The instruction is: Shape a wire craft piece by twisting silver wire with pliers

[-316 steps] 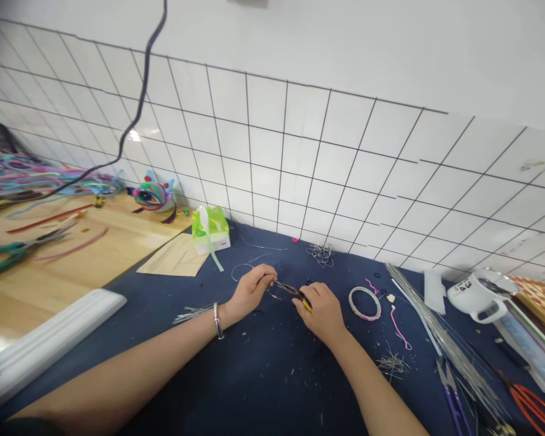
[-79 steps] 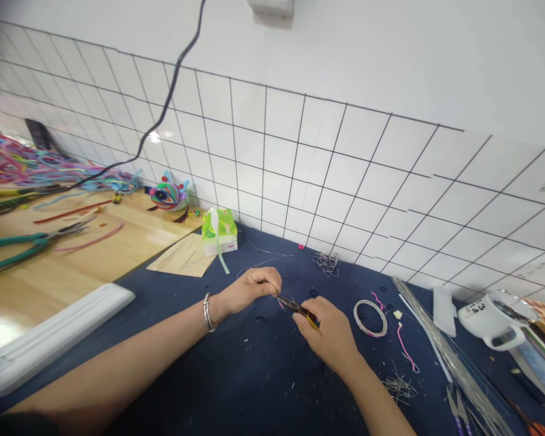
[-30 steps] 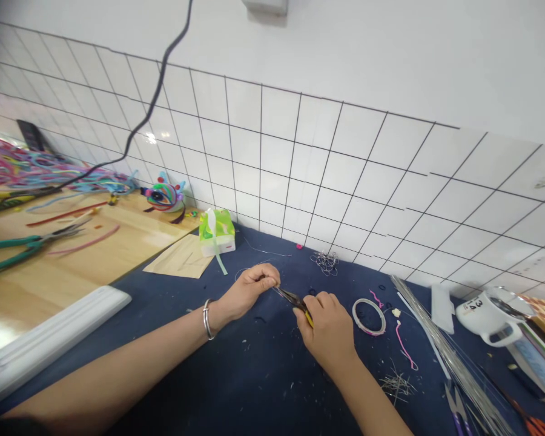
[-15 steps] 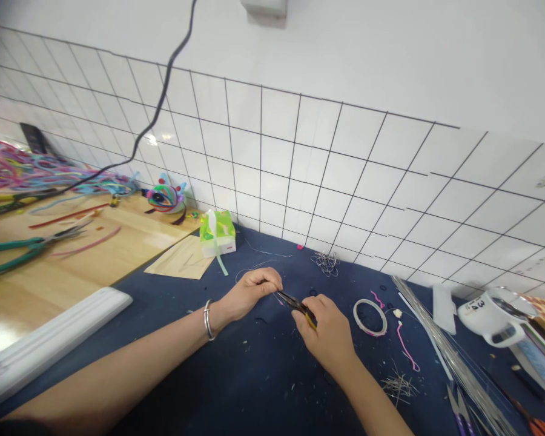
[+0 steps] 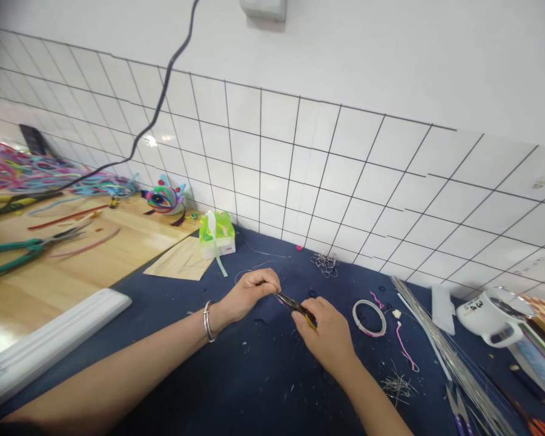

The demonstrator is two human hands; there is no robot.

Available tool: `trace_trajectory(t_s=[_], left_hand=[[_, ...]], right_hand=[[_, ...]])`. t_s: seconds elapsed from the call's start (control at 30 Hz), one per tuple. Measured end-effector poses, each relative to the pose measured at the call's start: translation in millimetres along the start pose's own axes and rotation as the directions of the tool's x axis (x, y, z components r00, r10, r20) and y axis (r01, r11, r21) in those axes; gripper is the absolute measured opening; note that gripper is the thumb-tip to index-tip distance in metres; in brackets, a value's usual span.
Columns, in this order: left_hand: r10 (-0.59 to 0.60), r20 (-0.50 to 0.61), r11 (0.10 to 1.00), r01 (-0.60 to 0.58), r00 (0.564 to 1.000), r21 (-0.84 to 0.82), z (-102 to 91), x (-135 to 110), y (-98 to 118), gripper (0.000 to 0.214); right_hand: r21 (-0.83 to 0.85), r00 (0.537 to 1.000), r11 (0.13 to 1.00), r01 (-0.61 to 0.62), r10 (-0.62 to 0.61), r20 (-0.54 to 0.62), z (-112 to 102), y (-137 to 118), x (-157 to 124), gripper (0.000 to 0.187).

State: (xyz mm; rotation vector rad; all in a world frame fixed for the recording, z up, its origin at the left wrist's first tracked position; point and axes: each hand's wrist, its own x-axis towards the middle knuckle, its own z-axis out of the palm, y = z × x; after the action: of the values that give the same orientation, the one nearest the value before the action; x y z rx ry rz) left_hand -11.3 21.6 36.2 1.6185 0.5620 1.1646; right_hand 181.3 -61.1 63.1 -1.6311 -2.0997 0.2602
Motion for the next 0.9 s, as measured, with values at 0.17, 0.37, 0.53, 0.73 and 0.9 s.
trace_trajectory(t_s=[0.17,0.37,0.53,0.73,0.9], left_hand=[[0.019,0.014,1.000,-0.019,1.000,0.008,-0.1,0.6,4.0,0.014],[-0.030,0.038,0.994,0.034,0.999,-0.101,2.0,-0.1,4.4,0.015],[-0.044,0.036,0.990,0.048,0.998,-0.132,1.9,-0.4,3.8,0.014],[-0.045,0.030,0.986,0.049,0.999,-0.157,2.3,-0.5,3.3,0.013],[-0.062,-0.012,0.971,0.057,0.998,-0.232,4.6,-0.3,-0.4,0.013]], right_hand=[[0.040,0.999,0.999,-0.022,0.021,0.032,-0.9,-1.1,-0.3,0.020],[0.092,0.998,0.995,-0.039,0.035,0.049,0.0,-0.3,1.5,0.021],[0.119,0.997,0.992,-0.050,0.041,0.072,-2.2,-0.9,2.1,0.023],[0.165,0.997,0.986,-0.036,0.024,0.078,1.1,-0.2,2.0,0.025],[0.090,1.000,0.996,-0.006,0.009,-0.028,6.2,-1.9,-1.1,0.023]])
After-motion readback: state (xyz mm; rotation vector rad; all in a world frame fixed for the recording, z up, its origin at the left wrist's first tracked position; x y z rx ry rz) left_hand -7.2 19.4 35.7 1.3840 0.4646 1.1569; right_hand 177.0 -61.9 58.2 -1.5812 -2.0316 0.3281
